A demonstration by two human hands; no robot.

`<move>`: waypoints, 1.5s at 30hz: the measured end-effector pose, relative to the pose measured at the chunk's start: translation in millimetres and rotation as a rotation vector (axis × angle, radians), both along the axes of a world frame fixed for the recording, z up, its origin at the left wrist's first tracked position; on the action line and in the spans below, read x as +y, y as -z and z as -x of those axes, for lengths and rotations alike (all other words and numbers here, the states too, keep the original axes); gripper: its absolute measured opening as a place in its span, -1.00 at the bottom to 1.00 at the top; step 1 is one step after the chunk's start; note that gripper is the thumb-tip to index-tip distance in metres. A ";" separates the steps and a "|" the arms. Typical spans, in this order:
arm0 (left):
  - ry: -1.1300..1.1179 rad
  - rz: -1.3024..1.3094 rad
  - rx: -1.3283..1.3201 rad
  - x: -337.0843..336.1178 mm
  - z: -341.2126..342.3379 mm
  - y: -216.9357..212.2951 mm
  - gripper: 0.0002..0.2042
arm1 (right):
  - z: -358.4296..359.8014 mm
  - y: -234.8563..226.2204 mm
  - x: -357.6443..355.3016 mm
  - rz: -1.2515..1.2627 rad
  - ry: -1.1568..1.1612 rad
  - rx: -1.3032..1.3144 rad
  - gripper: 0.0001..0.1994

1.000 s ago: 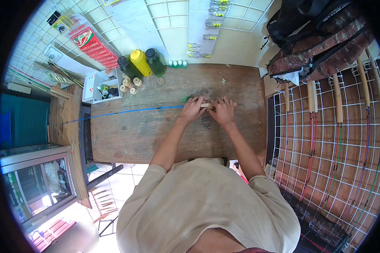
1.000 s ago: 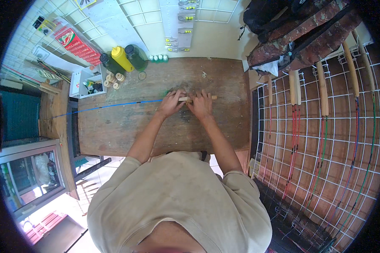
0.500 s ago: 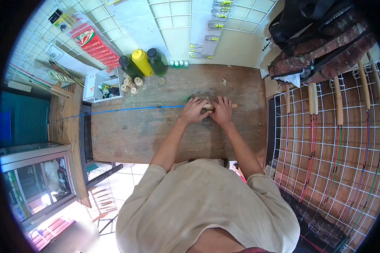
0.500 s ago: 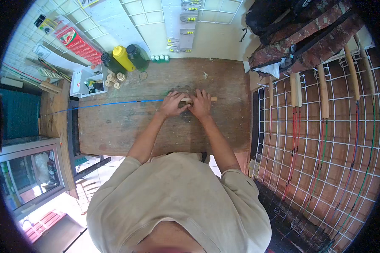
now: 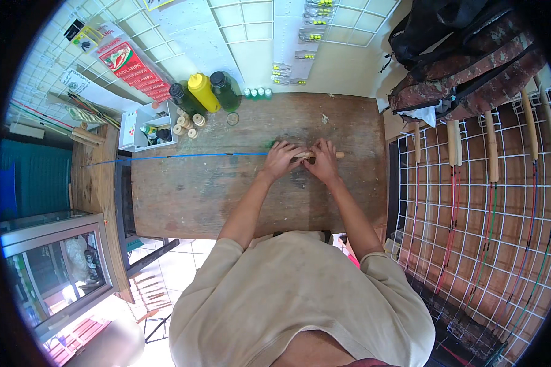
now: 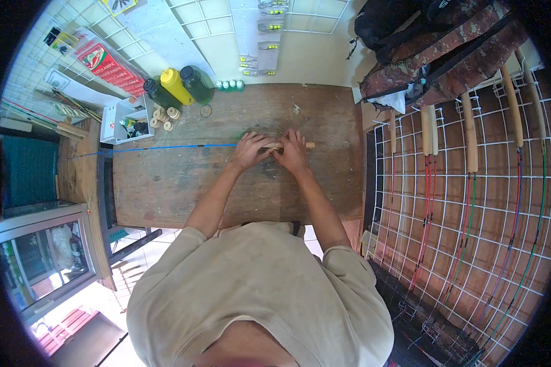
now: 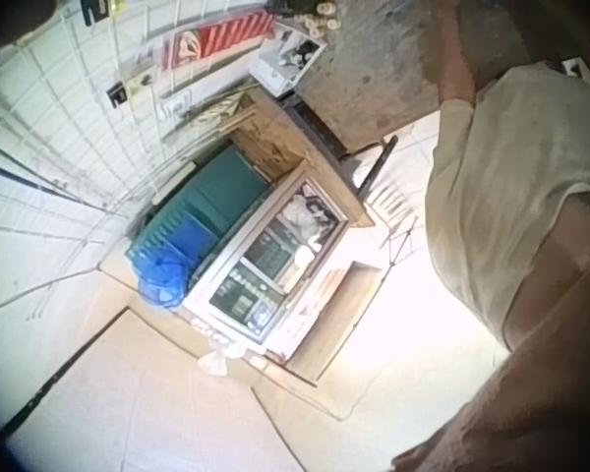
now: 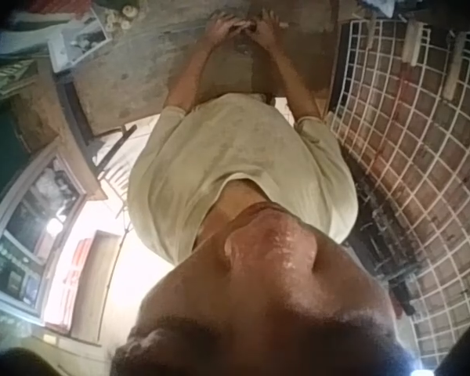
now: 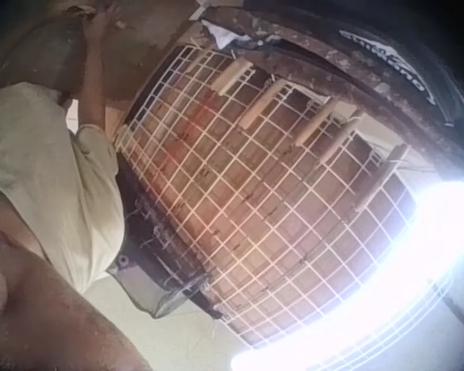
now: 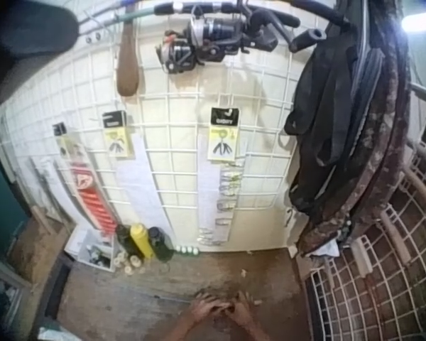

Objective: Assembling the sections of a fishing rod and inspecting the guides.

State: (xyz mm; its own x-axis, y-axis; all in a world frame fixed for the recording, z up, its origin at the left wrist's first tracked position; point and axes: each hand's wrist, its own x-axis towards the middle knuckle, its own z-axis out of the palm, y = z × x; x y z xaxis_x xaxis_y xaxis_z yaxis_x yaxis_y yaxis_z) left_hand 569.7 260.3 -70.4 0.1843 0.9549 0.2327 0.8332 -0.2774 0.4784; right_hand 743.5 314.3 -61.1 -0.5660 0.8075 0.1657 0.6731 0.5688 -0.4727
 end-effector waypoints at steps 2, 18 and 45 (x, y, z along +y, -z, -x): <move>0.022 -0.020 -0.003 0.2 -1.1 -3.8 -0.64 | -1.5 1.0 -0.5 -0.012 0.006 -0.005 -0.63; 0.009 0.024 0.010 0.3 -2.0 -5.2 -0.61 | 0.9 -5.0 -6.3 -0.086 -0.024 -0.070 -0.52; -0.063 0.352 -0.161 13.7 -1.0 -40.0 -0.60 | 15.5 -13.9 -10.4 -0.099 0.060 -0.220 -0.30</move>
State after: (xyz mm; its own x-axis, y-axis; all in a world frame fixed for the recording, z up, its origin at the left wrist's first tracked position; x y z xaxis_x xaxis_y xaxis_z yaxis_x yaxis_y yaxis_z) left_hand 570.7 273.9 -30.4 0.1111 0.9897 -0.0900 0.7499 -0.0241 0.6611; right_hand 728.1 303.9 -47.2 -0.5492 0.8265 0.1241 0.7874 0.5614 -0.2547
